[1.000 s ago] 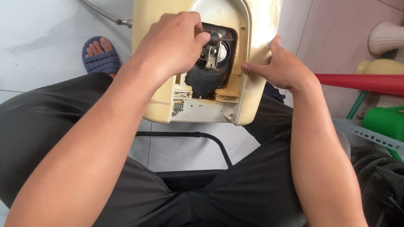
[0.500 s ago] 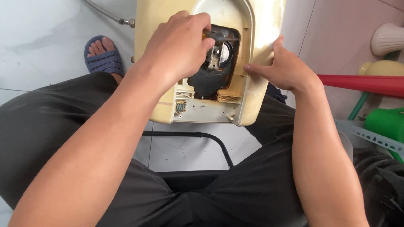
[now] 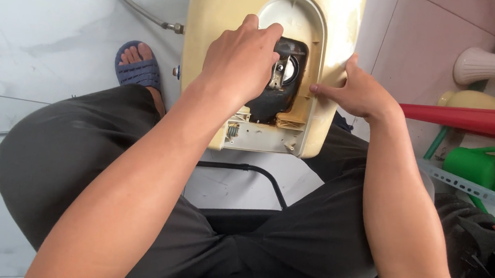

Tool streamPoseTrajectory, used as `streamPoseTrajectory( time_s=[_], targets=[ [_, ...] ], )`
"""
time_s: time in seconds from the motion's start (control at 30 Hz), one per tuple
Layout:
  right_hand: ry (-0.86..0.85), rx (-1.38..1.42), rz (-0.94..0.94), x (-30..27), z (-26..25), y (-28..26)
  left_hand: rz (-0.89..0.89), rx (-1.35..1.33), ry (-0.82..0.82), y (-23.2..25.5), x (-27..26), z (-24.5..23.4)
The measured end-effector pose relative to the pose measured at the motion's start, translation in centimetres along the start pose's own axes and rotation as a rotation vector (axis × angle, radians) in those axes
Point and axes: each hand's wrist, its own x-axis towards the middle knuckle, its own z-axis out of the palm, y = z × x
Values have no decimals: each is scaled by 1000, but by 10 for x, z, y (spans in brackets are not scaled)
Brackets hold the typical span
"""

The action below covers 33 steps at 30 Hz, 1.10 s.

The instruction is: Disassembling the internal components of a small appliance using a screwdriver while sitting on the floor.

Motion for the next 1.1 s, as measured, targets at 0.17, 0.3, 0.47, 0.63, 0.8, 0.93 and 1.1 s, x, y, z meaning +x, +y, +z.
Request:
streamPoseTrajectory(
  time_s=[0.17, 0.3, 0.47, 0.63, 0.8, 0.93, 1.1],
  targets=[
    [6, 7, -6, 3, 0, 4, 1, 6, 2, 4, 3, -3],
    [-6, -9, 4, 3, 0, 3, 27, 21, 22, 5, 0, -1],
    [-11, -22, -2, 5, 0, 8, -8, 42, -102, 9, 3, -12],
    [-3, -23, -11, 8, 3, 11, 13, 32, 40, 9, -1, -8],
    [-4, -13, -7, 7, -1, 5, -42, 28, -37, 9, -7, -11],
    [13, -5, -16, 6, 3, 9, -44, 77, -63, 21, -18, -16],
    [-32, -30, 5, 14, 2, 16, -105, 22, -244, 45, -16, -9]
  ],
)
